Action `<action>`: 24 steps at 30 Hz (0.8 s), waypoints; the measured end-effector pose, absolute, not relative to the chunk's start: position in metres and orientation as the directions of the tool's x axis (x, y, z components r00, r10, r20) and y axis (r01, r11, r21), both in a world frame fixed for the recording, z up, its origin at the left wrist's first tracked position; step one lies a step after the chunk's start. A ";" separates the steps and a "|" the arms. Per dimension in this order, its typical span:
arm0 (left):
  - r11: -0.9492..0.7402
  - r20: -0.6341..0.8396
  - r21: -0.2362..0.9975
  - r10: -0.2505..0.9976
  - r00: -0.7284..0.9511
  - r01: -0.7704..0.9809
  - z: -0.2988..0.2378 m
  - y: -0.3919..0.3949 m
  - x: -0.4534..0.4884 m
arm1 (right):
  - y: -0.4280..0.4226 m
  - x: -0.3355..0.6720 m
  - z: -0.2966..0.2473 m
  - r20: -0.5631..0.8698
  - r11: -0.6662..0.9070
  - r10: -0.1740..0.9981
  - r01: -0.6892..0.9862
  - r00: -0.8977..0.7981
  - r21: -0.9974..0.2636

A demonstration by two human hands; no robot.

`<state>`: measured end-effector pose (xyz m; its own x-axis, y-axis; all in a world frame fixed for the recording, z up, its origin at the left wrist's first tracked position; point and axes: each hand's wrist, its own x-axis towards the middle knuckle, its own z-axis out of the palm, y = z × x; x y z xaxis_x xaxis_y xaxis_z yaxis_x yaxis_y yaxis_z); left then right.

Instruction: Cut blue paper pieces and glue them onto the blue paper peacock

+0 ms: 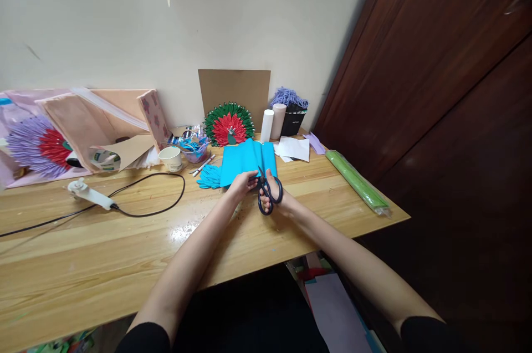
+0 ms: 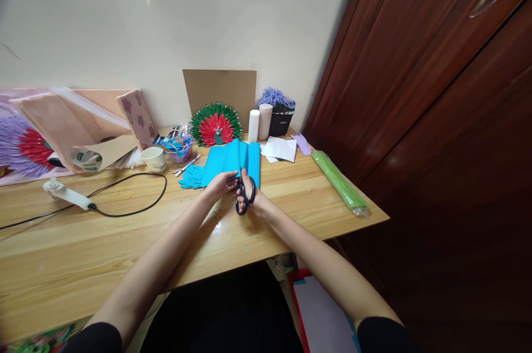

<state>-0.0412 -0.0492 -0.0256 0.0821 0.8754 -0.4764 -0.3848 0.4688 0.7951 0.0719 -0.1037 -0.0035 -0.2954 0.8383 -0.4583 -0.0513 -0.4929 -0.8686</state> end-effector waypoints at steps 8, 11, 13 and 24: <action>0.476 -0.477 0.797 0.874 0.095 -0.371 -0.035 -0.047 -0.043 | -0.085 0.069 -0.014 -0.495 -0.526 0.815 -0.027 -0.302 -0.850; 0.471 -0.470 0.802 0.877 0.097 -0.369 -0.037 -0.045 -0.043 | -0.076 0.069 -0.022 -0.465 -0.487 0.843 -0.019 -0.270 -0.873; 0.469 -0.467 0.803 0.878 0.100 -0.367 -0.038 -0.045 -0.044 | -0.072 0.069 -0.027 -0.449 -0.471 0.854 -0.025 -0.264 -0.882; 0.461 -0.460 0.804 0.883 0.097 -0.375 -0.039 -0.045 -0.045 | -0.057 0.067 -0.024 -0.492 -0.496 0.840 0.042 -0.229 -0.867</action>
